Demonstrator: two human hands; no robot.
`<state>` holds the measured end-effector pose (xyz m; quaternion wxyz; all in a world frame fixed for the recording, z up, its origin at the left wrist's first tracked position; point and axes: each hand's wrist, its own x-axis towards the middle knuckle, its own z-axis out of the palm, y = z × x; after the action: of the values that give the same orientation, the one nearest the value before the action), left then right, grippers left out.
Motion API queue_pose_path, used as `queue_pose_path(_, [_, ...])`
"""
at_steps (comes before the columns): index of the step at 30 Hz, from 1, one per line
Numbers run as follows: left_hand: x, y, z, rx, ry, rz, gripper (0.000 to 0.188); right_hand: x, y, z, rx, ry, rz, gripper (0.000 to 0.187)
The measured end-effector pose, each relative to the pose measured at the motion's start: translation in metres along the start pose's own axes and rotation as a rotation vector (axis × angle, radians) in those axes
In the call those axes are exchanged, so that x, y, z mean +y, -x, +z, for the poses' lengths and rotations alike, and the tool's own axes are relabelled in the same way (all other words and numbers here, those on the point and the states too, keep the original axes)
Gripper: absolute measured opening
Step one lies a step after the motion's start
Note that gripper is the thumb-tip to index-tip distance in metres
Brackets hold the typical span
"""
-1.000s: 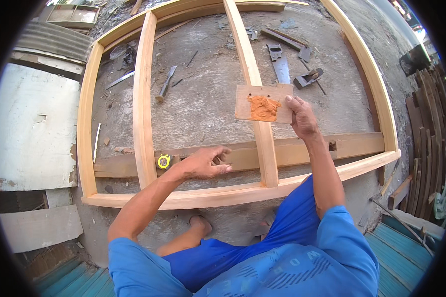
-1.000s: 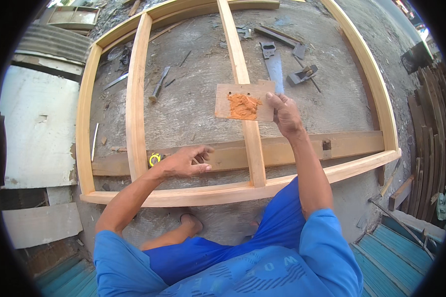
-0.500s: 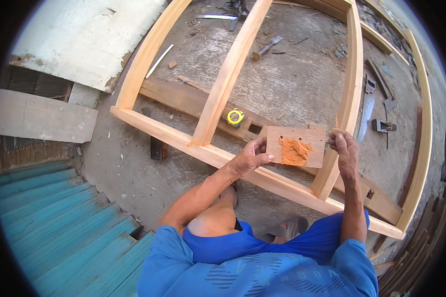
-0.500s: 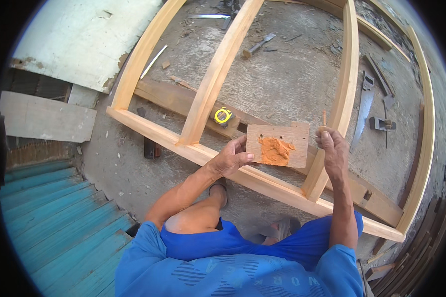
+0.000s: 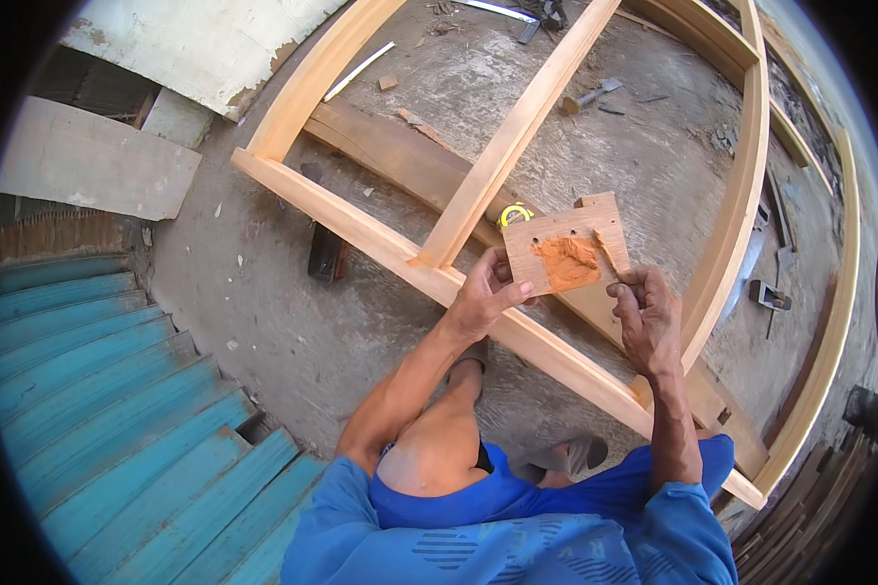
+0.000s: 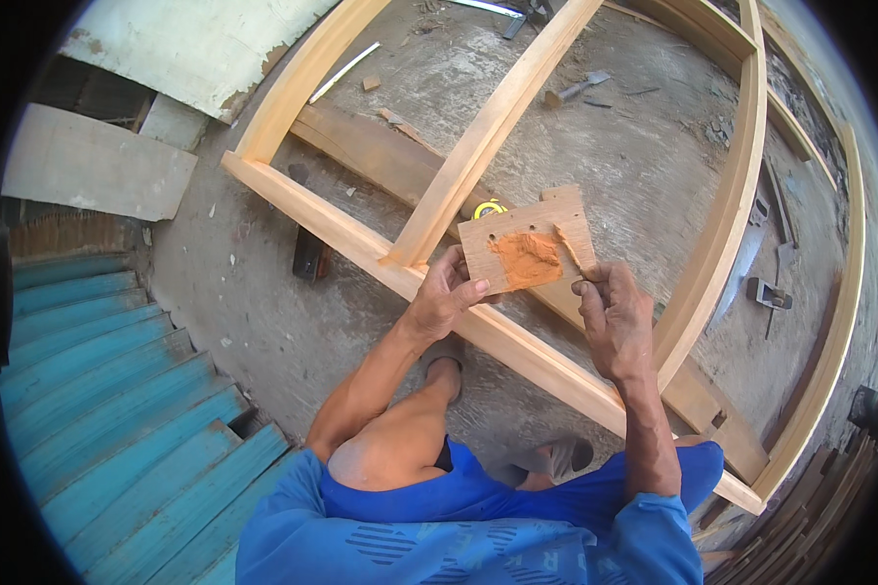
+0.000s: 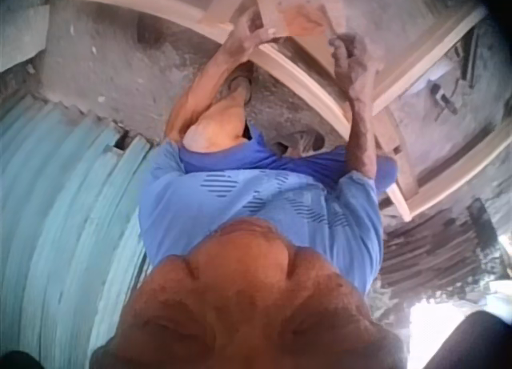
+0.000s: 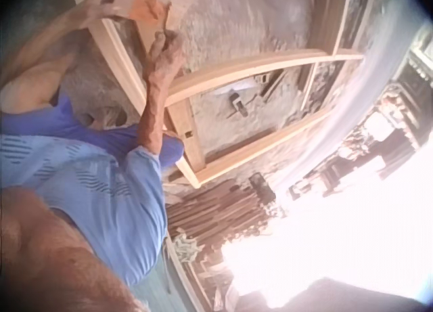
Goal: The person constructs a wooden frame by applying adhesive, fitting wooden beams together, and using a chisel and hammer to adjust the joints, followed by measuring with a tape measure.
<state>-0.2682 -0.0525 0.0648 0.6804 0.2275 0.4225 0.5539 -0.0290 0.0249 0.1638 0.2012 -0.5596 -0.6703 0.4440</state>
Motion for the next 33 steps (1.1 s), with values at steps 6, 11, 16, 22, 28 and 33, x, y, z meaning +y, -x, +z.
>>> queue_pose_path(6, [0.036, 0.053, -0.05, 0.243, 0.121, 0.228, 0.076, 0.017, -0.008, 0.029, 0.151, -0.303, -0.008, 0.009])
queue_pose_path(11, [0.033, 0.155, -0.165, 0.624, 0.234, 0.515, 0.064, 0.07, -0.022, 0.04, 0.104, -0.172, 0.013, 0.011])
queue_pose_path(16, [-0.021, 0.228, -0.278, 1.2, 0.526, 0.625, 0.054, 0.138, -0.045, 0.042, 0.14, 0.0, 0.103, 0.023])
queue_pose_path(22, [-0.064, 0.249, -0.337, 1.517, 0.631, 0.627, 0.055, 0.194, -0.036, 0.05, 0.083, 0.125, 0.137, 0.023])
queue_pose_path(28, [-0.085, 0.188, -0.37, 1.484, 0.668, 0.446, 0.053, 0.202, -0.03, 0.038, 0.005, 0.324, 0.136, 0.021])
queue_pose_path(33, [-0.055, 0.332, -0.447, 1.166, -0.033, 0.045, 0.04, 0.149, -0.032, 0.076, -0.09, 0.389, -0.109, 0.022])
